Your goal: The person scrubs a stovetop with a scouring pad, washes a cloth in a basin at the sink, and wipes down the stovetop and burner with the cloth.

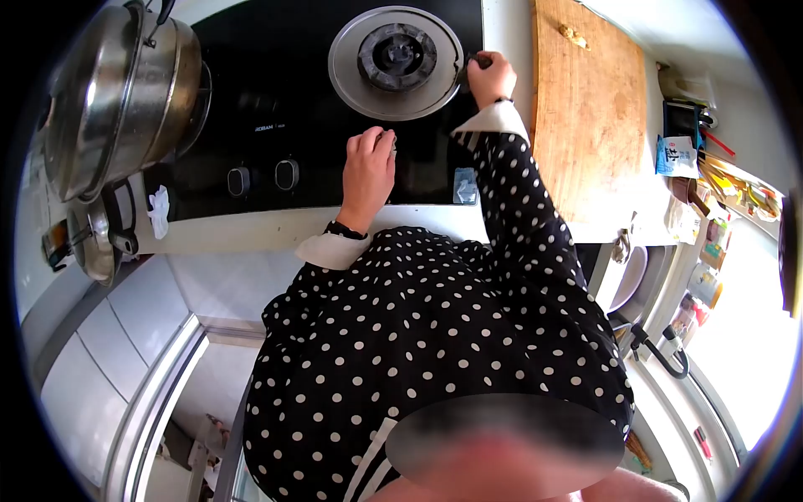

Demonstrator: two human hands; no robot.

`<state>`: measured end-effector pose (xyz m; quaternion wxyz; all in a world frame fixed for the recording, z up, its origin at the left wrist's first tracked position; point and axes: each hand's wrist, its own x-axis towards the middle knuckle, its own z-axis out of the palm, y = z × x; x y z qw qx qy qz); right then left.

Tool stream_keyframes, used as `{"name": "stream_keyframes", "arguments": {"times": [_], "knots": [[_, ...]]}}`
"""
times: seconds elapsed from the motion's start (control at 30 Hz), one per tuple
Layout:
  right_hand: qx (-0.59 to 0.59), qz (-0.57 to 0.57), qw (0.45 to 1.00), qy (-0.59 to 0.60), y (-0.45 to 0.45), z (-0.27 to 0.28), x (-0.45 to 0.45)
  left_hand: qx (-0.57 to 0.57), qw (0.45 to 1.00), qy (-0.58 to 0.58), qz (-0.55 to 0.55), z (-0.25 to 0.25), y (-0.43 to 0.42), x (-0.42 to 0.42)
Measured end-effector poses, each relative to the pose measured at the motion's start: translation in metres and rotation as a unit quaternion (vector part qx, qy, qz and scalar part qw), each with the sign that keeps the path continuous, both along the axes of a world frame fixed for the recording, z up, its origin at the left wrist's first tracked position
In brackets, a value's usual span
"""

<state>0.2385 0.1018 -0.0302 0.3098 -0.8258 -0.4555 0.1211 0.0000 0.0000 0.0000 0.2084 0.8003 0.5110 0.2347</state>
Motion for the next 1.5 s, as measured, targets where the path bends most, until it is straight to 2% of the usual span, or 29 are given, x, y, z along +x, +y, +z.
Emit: {"name": "stream_keyframes", "arguments": {"times": [0.07,0.2,0.3,0.37,0.5,0.53,0.77,0.9,1.07,1.13,1.27,1.4,1.5], "knots": [[0.005,0.014,1.0,0.016,0.0,0.0,0.002,-0.005,1.0,-0.002,0.001,0.005,-0.001,-0.002],[0.0,0.085,0.996,-0.032,-0.04,-0.006,0.0,-0.002,1.0,-0.018,0.004,-0.002,0.003,0.0],[-0.013,0.08,0.995,-0.058,-0.012,-0.003,0.01,-0.002,1.0,-0.02,0.001,-0.004,0.002,0.0],[-0.04,0.077,0.996,-0.024,0.013,0.006,0.015,-0.003,1.0,-0.013,0.003,-0.003,0.001,-0.001],[-0.093,0.076,0.992,-0.022,-0.012,0.005,0.009,-0.009,1.0,-0.025,0.011,0.0,0.002,-0.001],[-0.074,0.083,0.994,-0.013,-0.021,0.004,0.007,-0.009,1.0,-0.026,0.013,-0.002,0.001,-0.001],[-0.078,0.118,0.989,-0.038,0.047,0.005,0.028,-0.005,1.0,-0.02,0.013,-0.001,-0.001,0.0],[-0.078,0.07,0.994,-0.031,-0.005,0.008,0.008,-0.002,1.0,-0.01,0.018,-0.002,0.0,-0.001],[-0.002,0.049,0.999,0.008,-0.073,0.003,-0.049,-0.014,1.0,0.003,0.017,0.002,-0.002,-0.014],[0.016,0.057,0.998,0.006,-0.072,0.001,-0.048,-0.02,1.0,0.007,0.018,0.005,-0.005,-0.021],[-0.032,0.031,0.999,0.004,-0.036,0.003,-0.017,-0.028,0.999,0.014,0.024,0.008,-0.008,-0.028],[-0.053,0.053,0.997,0.016,-0.059,0.001,-0.03,-0.019,0.999,0.024,0.025,0.009,-0.01,-0.033],[-0.044,0.014,0.999,0.01,-0.036,-0.003,-0.018,-0.037,0.998,0.03,0.034,0.011,-0.01,-0.039]]}}
